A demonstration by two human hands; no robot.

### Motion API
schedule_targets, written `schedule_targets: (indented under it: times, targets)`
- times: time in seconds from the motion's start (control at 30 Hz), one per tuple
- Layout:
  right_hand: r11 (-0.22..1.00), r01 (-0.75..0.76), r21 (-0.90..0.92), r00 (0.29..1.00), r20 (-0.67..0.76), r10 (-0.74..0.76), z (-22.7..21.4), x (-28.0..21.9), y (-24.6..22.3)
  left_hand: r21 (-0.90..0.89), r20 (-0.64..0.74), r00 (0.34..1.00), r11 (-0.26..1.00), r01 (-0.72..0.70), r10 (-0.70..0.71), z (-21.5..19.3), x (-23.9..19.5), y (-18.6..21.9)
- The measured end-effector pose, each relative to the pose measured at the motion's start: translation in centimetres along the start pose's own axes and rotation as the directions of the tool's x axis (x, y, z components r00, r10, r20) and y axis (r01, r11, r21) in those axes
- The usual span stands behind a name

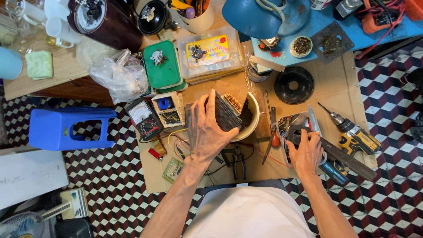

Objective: The person assembles an electrical component, likely a transformer, by handling laminated iron cores and copper windings. They insert and adjust the laminated pieces into the winding assembly, repeatedly checking fit and alignment. The person uses a small metal tool to press and align the laminations within the core.

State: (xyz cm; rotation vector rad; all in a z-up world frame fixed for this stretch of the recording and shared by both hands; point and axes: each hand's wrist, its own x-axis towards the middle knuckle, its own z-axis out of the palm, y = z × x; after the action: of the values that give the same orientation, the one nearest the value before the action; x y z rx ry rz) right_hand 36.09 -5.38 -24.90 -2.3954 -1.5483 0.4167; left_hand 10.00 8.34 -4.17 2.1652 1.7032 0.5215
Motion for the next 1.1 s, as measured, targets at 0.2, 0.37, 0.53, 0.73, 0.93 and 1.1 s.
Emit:
schedule_targets:
  times: [0.2, 0.37, 0.53, 0.73, 0.93, 1.1]
  targets:
    - [0.984, 0.006, 0.18, 0.997, -0.077, 0.008, 0.0, -0.4, 0.8, -0.026, 0.114, 0.992, 0.998, -0.05, 0.053, -1.9, 0.1, -0.3]
    - [0.922, -0.11, 0.37, 0.991, -0.031, 0.131, 0.1, -0.4, 2.1, -0.014, 0.322, 0.897, 0.949, -0.315, 0.302, -4.3, 2.0, -1.9]
    - [0.694, -0.346, 0.631, 0.938, 0.214, 0.273, -2.3, -0.1, 3.1, -0.046, 0.468, 0.736, 0.846, -0.532, 0.489, -4.9, 4.3, -3.6]
    - [-0.054, -0.275, 0.96, 0.929, 0.279, 0.242, -10.4, -0.6, -1.0, -0.201, 0.536, 0.67, 0.849, -0.489, 0.513, -5.4, 5.1, -4.7]
    - [-0.503, -0.364, 0.784, 0.879, 0.467, 0.093, -13.3, 0.5, -8.5, -0.205, 0.436, 0.666, 0.787, -0.582, 0.606, -5.4, 5.5, -5.6]
    - [-0.544, -0.415, 0.73, 0.848, 0.527, 0.061, -13.7, 1.0, -12.9, -0.162, 0.421, 0.69, 0.797, -0.582, 0.589, -5.0, 5.0, -5.6]
